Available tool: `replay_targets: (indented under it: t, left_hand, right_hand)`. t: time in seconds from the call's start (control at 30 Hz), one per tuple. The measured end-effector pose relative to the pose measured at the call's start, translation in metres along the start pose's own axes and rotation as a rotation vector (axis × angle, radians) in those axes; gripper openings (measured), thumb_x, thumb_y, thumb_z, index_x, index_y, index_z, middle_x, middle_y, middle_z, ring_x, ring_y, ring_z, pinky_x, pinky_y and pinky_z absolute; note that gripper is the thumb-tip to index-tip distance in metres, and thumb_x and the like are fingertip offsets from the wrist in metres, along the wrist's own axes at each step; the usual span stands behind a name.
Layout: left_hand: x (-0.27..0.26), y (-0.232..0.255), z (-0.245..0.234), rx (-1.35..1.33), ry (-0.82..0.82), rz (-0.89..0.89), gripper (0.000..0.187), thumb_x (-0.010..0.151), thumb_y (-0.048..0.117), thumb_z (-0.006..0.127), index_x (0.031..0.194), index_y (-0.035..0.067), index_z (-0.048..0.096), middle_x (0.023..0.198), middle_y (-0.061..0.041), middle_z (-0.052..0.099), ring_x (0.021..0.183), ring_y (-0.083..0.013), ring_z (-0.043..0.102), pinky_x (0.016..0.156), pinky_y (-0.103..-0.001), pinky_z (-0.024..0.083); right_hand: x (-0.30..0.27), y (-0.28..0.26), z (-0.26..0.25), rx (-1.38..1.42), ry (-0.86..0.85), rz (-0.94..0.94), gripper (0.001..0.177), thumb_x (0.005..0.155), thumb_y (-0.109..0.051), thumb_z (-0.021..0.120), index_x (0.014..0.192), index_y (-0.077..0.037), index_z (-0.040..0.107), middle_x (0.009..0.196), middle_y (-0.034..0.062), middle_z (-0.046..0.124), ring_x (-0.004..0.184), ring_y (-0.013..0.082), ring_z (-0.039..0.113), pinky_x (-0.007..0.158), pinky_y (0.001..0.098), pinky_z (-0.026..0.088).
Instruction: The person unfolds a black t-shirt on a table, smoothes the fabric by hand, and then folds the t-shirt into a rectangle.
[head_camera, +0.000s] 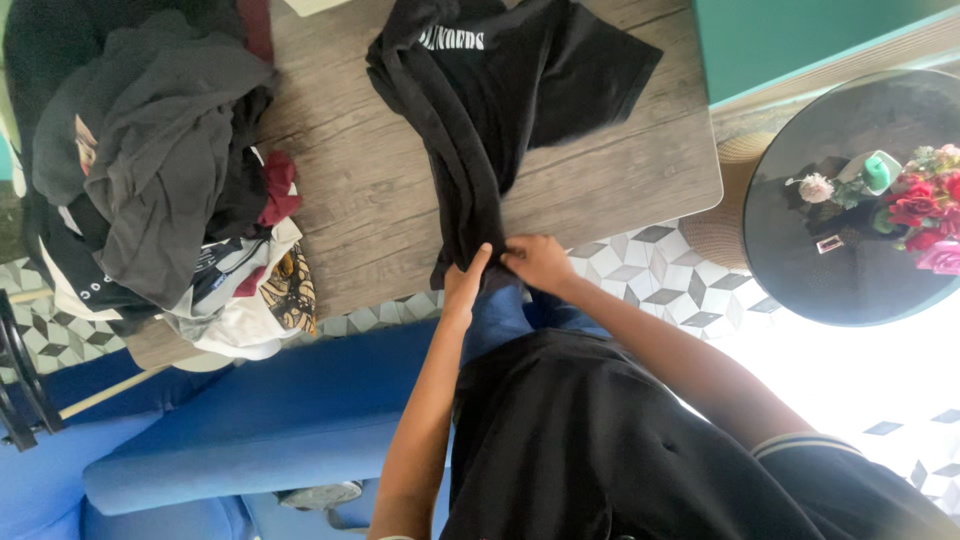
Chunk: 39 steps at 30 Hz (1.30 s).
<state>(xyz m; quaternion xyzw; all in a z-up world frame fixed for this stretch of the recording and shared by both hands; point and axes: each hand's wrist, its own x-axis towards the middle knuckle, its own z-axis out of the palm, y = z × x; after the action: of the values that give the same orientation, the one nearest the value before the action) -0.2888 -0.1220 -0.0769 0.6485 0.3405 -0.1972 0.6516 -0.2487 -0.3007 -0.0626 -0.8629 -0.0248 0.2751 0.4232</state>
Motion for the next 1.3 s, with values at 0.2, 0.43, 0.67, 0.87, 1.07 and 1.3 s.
replay_targets:
  t: [0.2,0.43,0.67,0.87,1.07,1.3]
  left_hand:
    - [0.014,-0.005,-0.007,-0.092,0.025,-0.031,0.061,0.087,0.040,0.075,0.126,-0.006,0.067,0.117,-0.011,0.072,0.105,-0.0206,0.064,0.090,-0.034,0.049]
    - [0.013,0.020,-0.050,-0.419,-0.065,-0.089,0.065,0.085,0.032,0.072,0.136,-0.005,0.058,0.131,-0.009,0.066,0.117,-0.0204,0.061,0.100,-0.035,0.046]
    - [0.014,0.033,-0.080,-0.511,-0.132,-0.204,0.064,0.085,0.034,0.073,0.133,-0.007,0.060,0.126,-0.012,0.068,0.113,-0.0249,0.063,0.100,-0.038,0.050]
    - [0.013,0.035,-0.089,-0.419,-0.123,-0.162,0.065,0.083,0.034,0.073,0.133,-0.006,0.060,0.131,-0.013,0.066,0.118,-0.0246,0.062,0.103,-0.038,0.048]
    - [0.015,0.030,-0.103,-0.213,-0.085,-0.065,0.067,0.085,0.035,0.073,0.134,-0.007,0.058,0.135,-0.013,0.065,0.121,-0.0233,0.061,0.103,-0.035,0.047]
    - [0.021,0.001,-0.125,0.448,0.062,-0.165,0.066,0.096,0.041,0.074,0.108,-0.024,0.066,0.108,-0.033,0.069,0.096,-0.0383,0.071,0.089,-0.045,0.053]
  right_hand:
    - [-0.001,0.006,0.031,0.297,-0.063,-0.089,0.026,0.087,-0.019,0.065,0.108,-0.010,0.078,0.090,0.0121,0.080,0.085,0.0266,0.076,0.079,0.0378,0.060]
    - [0.019,0.020,0.025,0.644,0.019,0.432,0.032,0.090,-0.018,0.062,0.116,-0.002,0.072,0.094,0.0089,0.077,0.067,0.0195,0.075,0.058,0.0306,0.064]
    - [0.048,-0.016,0.075,0.636,0.022,0.362,0.030,0.095,-0.028,0.071,0.096,0.003,0.071,0.075,0.0120,0.070,0.053,0.0173,0.063,0.046,0.0303,0.051]
    - [0.064,-0.004,0.107,0.719,0.180,0.390,0.023,0.094,-0.022,0.068,0.084,-0.001,0.071,0.067,0.0059,0.070,0.051,0.0128,0.063,0.046,0.0275,0.050]
    - [0.032,0.022,0.074,0.787,0.187,0.429,0.023,0.095,-0.020,0.070,0.082,-0.002,0.064,0.066,0.0073,0.063,0.048,0.0153,0.059,0.043,0.0303,0.048]
    - [-0.007,0.089,0.013,0.741,0.400,0.443,0.021,0.093,-0.019,0.070,0.083,0.000,0.068,0.066,0.0069,0.065,0.049,0.0156,0.061,0.045,0.0287,0.048]
